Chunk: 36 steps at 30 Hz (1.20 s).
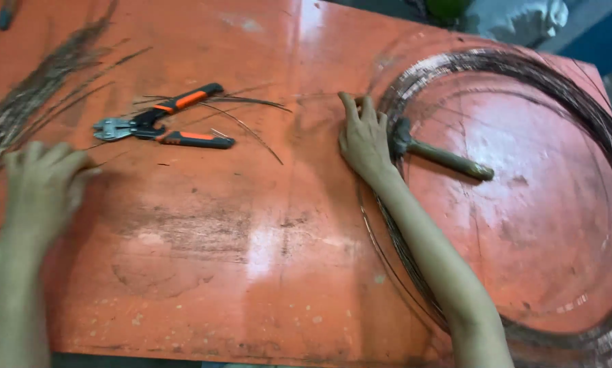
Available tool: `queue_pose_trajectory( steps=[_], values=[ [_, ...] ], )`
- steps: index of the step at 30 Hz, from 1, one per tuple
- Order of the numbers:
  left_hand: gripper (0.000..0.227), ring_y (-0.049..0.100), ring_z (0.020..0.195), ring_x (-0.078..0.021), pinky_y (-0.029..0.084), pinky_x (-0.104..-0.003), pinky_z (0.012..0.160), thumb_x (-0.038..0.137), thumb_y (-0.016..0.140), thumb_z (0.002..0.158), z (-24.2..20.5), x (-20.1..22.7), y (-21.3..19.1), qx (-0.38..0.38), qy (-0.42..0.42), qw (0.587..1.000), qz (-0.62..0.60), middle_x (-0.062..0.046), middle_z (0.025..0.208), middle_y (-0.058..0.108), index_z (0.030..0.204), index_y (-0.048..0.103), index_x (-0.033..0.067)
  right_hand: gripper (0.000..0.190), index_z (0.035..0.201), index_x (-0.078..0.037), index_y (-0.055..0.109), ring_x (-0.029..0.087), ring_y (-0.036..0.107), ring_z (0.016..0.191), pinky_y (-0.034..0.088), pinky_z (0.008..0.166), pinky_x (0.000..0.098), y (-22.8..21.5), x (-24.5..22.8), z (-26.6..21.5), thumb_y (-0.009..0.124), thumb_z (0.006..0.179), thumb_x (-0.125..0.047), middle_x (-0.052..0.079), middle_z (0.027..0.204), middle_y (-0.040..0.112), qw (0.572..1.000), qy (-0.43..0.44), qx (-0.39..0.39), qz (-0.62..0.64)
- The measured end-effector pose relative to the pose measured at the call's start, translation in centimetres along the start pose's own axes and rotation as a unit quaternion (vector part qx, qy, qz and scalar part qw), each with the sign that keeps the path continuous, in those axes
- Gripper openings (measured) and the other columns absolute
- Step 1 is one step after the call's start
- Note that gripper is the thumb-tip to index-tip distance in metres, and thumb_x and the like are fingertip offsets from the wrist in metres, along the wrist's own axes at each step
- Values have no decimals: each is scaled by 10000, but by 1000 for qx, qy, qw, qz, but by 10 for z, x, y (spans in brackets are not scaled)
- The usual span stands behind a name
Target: Manually twisting and joining copper wire strands using pliers on a workbench.
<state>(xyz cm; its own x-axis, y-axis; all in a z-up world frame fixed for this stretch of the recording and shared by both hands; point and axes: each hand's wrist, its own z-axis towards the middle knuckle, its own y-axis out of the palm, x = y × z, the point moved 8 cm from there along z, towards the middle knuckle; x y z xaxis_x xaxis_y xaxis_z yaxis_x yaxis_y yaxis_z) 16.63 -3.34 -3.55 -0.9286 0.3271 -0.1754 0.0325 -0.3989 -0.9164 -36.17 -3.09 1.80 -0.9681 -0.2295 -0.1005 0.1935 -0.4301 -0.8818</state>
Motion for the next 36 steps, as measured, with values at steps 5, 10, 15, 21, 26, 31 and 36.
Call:
queue_pose_trajectory(
  steps=[5, 10, 15, 21, 26, 31, 36],
  values=[
    [70, 558, 1221, -142, 404, -348, 1073, 350, 627, 975, 22, 28, 6, 33, 51, 997, 46, 97, 1097, 622, 1031, 606, 313, 675, 1529, -215, 510, 415, 593, 1124, 431, 859, 537, 28, -19, 21, 692, 879, -216, 188, 1249, 514, 996, -22, -6, -82],
    [96, 546, 1149, -164, 404, -371, 1027, 333, 637, 992, 40, 68, -40, 62, 41, 996, -40, 66, 1031, 615, 1048, 629, 256, 376, 1306, -226, 683, 352, 613, 1015, 456, 803, 483, 47, -35, 30, 648, 932, -248, 124, 1174, 537, 989, -60, -2, -133],
    [178, 540, 1086, -197, 416, -390, 966, 351, 644, 1002, 53, 75, -46, 65, 54, 989, -119, 37, 997, 587, 1125, 644, 223, 178, 1045, -238, 757, 276, 618, 954, 464, 774, 412, 56, -32, 27, 583, 1009, -248, 58, 1054, 545, 981, -93, 26, -166],
    [463, 501, 1077, -281, 361, -496, 964, 412, 829, 841, 95, 86, -46, 90, -66, 994, -10, -82, 1096, 550, 1197, 684, 155, 111, 985, -181, 661, 196, 557, 874, 417, 736, 340, 51, -41, 21, 638, 1077, -239, 2, 989, 485, 963, -131, 95, -214],
    [603, 521, 1187, -305, 377, -540, 1026, 358, 883, 766, 145, 195, -54, 140, 59, 981, -122, -115, 1199, 584, 1275, 650, 133, 139, 947, -175, 695, 234, 571, 932, 415, 783, 363, 42, -52, 21, 692, 945, -315, 13, 985, 550, 968, -145, 98, -179],
    [422, 586, 1242, -273, 253, -549, 1182, 326, 761, 901, 181, 292, -2, 135, 142, 966, -170, -105, 1107, 673, 1249, 655, 113, 75, 958, -185, 705, 252, 592, 941, 428, 755, 377, 45, -52, 20, 643, 938, -223, 22, 972, 588, 969, -140, 105, -174],
    [186, 661, 1077, -159, 172, -580, 1215, 338, 687, 952, 209, 313, 58, 133, 133, 966, -179, 14, 941, 708, 1101, 698, 227, 96, 950, -185, 686, 246, 575, 890, 396, 705, 381, 43, -51, 22, 591, 935, -186, 22, 963, 552, 971, -127, 123, -163]
  ],
)
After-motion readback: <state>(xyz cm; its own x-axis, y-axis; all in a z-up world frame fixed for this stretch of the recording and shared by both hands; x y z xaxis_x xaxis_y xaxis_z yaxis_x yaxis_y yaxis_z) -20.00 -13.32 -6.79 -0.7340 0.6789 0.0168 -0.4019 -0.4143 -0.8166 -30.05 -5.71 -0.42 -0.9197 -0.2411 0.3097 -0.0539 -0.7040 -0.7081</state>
